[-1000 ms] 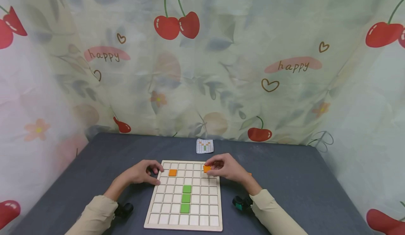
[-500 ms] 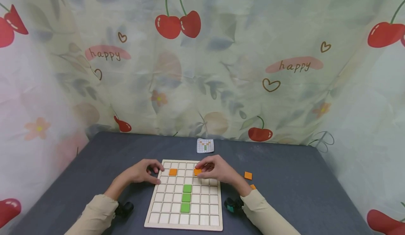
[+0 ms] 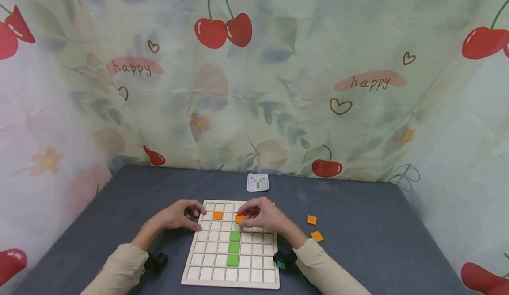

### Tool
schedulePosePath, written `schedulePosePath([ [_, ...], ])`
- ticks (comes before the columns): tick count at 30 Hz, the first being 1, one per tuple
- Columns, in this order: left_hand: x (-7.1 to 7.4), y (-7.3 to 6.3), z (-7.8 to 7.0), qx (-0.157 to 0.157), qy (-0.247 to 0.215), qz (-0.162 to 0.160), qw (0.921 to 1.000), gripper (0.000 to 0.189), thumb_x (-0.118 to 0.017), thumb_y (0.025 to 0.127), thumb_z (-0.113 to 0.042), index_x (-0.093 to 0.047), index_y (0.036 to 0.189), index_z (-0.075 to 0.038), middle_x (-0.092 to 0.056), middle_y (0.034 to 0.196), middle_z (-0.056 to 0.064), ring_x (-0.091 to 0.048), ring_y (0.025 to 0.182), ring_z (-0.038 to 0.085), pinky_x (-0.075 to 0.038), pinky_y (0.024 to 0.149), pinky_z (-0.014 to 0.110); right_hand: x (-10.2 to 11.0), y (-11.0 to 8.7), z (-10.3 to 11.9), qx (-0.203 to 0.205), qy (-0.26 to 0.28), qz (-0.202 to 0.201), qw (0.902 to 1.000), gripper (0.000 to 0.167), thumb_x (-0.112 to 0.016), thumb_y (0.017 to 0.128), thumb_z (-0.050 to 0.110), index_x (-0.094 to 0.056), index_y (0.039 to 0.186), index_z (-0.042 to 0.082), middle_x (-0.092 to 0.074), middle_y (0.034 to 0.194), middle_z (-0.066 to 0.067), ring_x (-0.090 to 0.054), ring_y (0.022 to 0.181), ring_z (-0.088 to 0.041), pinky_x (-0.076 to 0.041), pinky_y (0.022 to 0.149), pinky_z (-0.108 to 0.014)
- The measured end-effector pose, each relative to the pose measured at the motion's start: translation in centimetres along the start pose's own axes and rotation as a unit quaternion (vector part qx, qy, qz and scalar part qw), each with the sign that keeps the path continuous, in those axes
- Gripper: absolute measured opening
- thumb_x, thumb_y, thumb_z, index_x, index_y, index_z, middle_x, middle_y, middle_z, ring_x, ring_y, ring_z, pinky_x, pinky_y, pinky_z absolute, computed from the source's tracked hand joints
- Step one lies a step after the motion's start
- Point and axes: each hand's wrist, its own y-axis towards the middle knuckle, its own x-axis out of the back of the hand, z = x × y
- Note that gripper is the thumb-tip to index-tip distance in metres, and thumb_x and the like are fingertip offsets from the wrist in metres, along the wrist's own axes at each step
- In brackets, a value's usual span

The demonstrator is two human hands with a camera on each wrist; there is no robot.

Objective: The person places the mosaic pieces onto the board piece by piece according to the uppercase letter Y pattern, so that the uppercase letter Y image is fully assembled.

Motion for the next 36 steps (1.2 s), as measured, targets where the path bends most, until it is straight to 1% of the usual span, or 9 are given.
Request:
schedulePosePath([
  [7, 0.0, 0.0, -0.1, -0.003, 0.001, 0.0, 1.0, 0.036, -0.087, 0.081, -0.008, -0.068, 0.111, -0.001, -0.056, 0.094, 0.008, -0.049, 0.085, 0.025, -0.039, 0.072, 0.033, -0.9, 0.7, 0.2, 0.006, -0.014, 0.0, 0.9999, 0.025, -0.083, 0.086, 0.005, -0.076, 0.109, 0.001, -0.071, 0.102, -0.009, -0.066, 0.084, -0.019, -0.054, 0.075, -0.03],
  [11, 0.1, -0.1, -0.1, -0.007, 0.004, 0.0, 1.0, 0.037, -0.087, 0.082, -0.011, -0.068, 0.112, -0.001, -0.057, 0.094, 0.008, -0.049, 0.084, 0.023, -0.039, 0.073, 0.032, -1.5, 1.3, 0.2, -0.008, -0.022, -0.003, 0.9997, 0.024, -0.084, 0.084, 0.006, -0.077, 0.107, 0.003, -0.072, 0.1, -0.005, -0.065, 0.083, -0.015, -0.053, 0.075, -0.028],
  [15, 0.1, -0.1, 0.0, -0.012, 0.008, 0.0, 0.9999, 0.036, -0.086, 0.082, -0.011, -0.068, 0.112, -0.001, -0.057, 0.094, 0.007, -0.05, 0.085, 0.022, -0.039, 0.073, 0.032, -2.1, 1.9, 0.5, -0.012, -0.027, -0.001, 0.9996, 0.022, -0.085, 0.084, 0.006, -0.077, 0.105, 0.004, -0.072, 0.096, -0.002, -0.064, 0.08, -0.014, -0.052, 0.074, -0.027],
  [18, 0.1, 0.0, 0.0, -0.006, 0.01, -0.001, 0.9999, 0.036, -0.086, 0.082, -0.01, -0.068, 0.112, -0.002, -0.056, 0.094, 0.007, -0.049, 0.086, 0.023, -0.039, 0.073, 0.032, -2.4, 2.3, 0.7, -0.021, -0.03, 0.0, 0.9993, 0.021, -0.085, 0.083, 0.006, -0.077, 0.103, 0.004, -0.072, 0.093, -0.002, -0.064, 0.078, -0.013, -0.052, 0.073, -0.026],
  [23, 0.0, -0.1, -0.1, 0.001, 0.009, -0.002, 1.0, 0.036, -0.087, 0.082, -0.009, -0.069, 0.111, -0.002, -0.057, 0.094, 0.006, -0.05, 0.086, 0.024, -0.039, 0.074, 0.033, -2.9, 2.6, 0.8, -0.036, -0.043, 0.001, 0.9984, 0.02, -0.086, 0.083, 0.007, -0.077, 0.101, 0.003, -0.071, 0.09, -0.005, -0.062, 0.075, -0.011, -0.05, 0.069, -0.024],
  [29, 0.2, -0.1, 0.4, -0.014, 0.012, -0.001, 0.9998, 0.037, -0.087, 0.082, -0.015, -0.069, 0.112, -0.003, -0.058, 0.093, 0.005, -0.051, 0.085, 0.019, -0.04, 0.073, 0.03, -3.2, 2.7, 0.9, -0.047, -0.056, -0.002, 0.9973, 0.017, -0.085, 0.083, 0.005, -0.078, 0.098, 0.003, -0.071, 0.086, -0.004, -0.061, 0.072, -0.01, -0.049, 0.068, -0.024],
  [33, 0.2, 0.0, 0.3, -0.016, 0.009, 0.002, 0.9998, 0.037, -0.087, 0.082, -0.013, -0.068, 0.112, -0.002, -0.057, 0.093, 0.006, -0.05, 0.085, 0.022, -0.039, 0.073, 0.031, -3.3, 2.8, 0.9, -0.047, -0.064, -0.003, 0.9969, 0.017, -0.085, 0.083, 0.005, -0.078, 0.098, 0.003, -0.071, 0.088, -0.004, -0.06, 0.072, -0.008, -0.049, 0.068, -0.024],
  [36, 0.1, 0.0, 0.2, -0.008, 0.007, 0.001, 0.9999, 0.036, -0.087, 0.082, -0.011, -0.069, 0.112, -0.002, -0.057, 0.094, 0.006, -0.05, 0.086, 0.024, -0.039, 0.073, 0.032, -3.4, 2.9, 0.9, -0.045, -0.066, 0.0, 0.9968, 0.017, -0.084, 0.083, 0.004, -0.078, 0.098, 0.003, -0.072, 0.088, -0.004, -0.06, 0.072, -0.007, -0.049, 0.068, -0.024],
])
